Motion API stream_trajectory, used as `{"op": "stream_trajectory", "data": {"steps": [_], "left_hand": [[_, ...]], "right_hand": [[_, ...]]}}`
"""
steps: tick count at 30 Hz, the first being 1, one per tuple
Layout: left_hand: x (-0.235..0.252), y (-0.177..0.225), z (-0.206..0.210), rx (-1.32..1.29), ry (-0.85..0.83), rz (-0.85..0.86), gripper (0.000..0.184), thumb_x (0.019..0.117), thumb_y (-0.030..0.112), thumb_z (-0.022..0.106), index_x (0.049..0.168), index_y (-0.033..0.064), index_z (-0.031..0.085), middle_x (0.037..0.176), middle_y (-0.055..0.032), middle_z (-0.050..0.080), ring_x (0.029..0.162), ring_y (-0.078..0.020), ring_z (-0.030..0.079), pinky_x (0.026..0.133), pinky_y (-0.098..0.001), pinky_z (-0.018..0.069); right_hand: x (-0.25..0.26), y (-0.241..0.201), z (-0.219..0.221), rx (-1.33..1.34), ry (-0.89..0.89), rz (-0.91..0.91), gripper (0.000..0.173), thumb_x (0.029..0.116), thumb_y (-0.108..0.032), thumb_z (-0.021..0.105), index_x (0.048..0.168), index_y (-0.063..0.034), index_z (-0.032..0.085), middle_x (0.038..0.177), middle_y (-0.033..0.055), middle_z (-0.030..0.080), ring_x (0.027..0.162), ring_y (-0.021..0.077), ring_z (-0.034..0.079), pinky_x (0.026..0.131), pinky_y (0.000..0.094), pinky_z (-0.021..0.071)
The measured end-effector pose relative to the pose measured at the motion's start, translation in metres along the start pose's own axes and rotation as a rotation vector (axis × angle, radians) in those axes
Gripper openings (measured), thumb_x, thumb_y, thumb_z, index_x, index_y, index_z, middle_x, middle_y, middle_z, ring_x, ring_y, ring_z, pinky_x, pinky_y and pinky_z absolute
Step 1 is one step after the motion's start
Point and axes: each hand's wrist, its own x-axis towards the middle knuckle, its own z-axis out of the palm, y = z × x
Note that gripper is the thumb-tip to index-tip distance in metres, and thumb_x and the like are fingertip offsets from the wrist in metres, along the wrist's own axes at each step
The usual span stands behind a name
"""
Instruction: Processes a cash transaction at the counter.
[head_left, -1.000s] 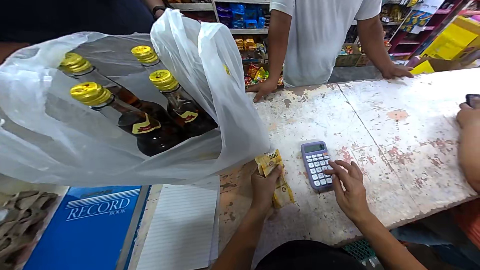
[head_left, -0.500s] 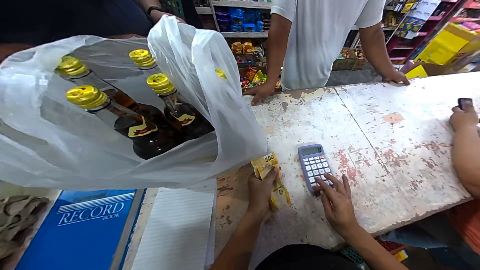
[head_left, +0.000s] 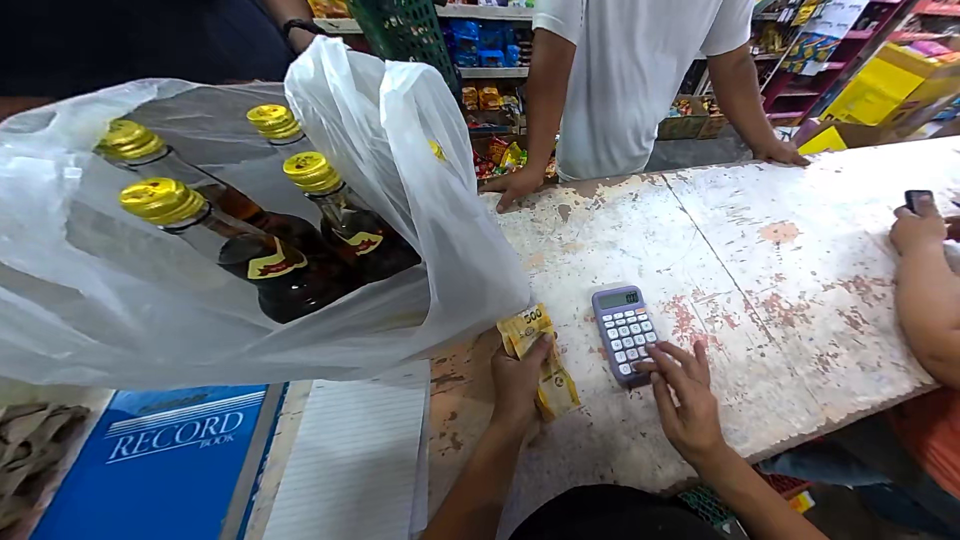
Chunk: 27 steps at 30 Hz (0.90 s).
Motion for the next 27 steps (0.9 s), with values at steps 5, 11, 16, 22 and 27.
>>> {"op": "stream_trajectory", "data": {"steps": [5,11,16,22,27], "left_hand": [[-0.001,0.003,0.002,-0.013,0.014,-0.007,0.025,0.0912,0.002,0.073,0.112,-0.0064,0.063,0.09,-0.0069,0.074,0.079,-0.0113,0.073,0.07,-0.0266,0.0625],[-0.001,0.002,0.002,-0.023,0.007,-0.003,0.024,0.0919,0.001,0.072,0.112,-0.0065,0.063,0.09,-0.007,0.074,0.078,-0.0119,0.073,0.07,-0.0265,0.0625],[-0.001,0.001,0.0,0.004,0.013,-0.026,0.027,0.0927,0.005,0.072,0.115,-0.0063,0.062,0.092,-0.0081,0.074,0.08,-0.0126,0.073,0.072,-0.0284,0.0624],[0.0,-0.003,-0.002,-0.033,0.018,-0.016,0.025,0.0934,0.004,0.071,0.115,-0.0055,0.063,0.093,-0.0089,0.075,0.082,-0.014,0.073,0.073,-0.029,0.0628],[-0.001,-0.004,-0.003,-0.067,-0.007,-0.046,0.019,0.0989,0.009,0.066,0.112,-0.0051,0.063,0.084,-0.0082,0.073,0.064,-0.0127,0.069,0.058,-0.0251,0.0587]], "right_hand": [[0.014,0.01,-0.03,0.018,0.109,0.042,0.039,0.1023,-0.015,0.044,0.138,-0.0128,0.061,0.121,-0.0057,0.073,0.131,0.0233,0.058,0.121,0.0696,0.0193],[0.001,0.017,-0.025,-0.017,0.133,0.04,0.038,0.1028,-0.018,0.044,0.137,-0.0148,0.062,0.122,-0.0056,0.072,0.133,0.0242,0.056,0.12,0.0705,0.0166],[-0.026,0.042,0.009,-0.151,0.05,0.04,0.037,0.1008,-0.017,0.044,0.128,-0.0177,0.069,0.119,-0.0078,0.073,0.136,0.0233,0.054,0.121,0.0711,0.0162],[-0.047,0.022,0.007,0.087,0.092,0.03,0.026,0.0964,-0.019,0.051,0.113,-0.0199,0.071,0.092,-0.0067,0.068,0.089,0.0095,0.062,0.085,0.0364,0.0517],[-0.088,0.01,0.032,0.29,-0.183,-0.005,0.021,0.0953,-0.018,0.057,0.106,-0.0202,0.074,0.077,-0.0081,0.067,0.063,0.0022,0.059,0.059,0.0251,0.0539]]}}
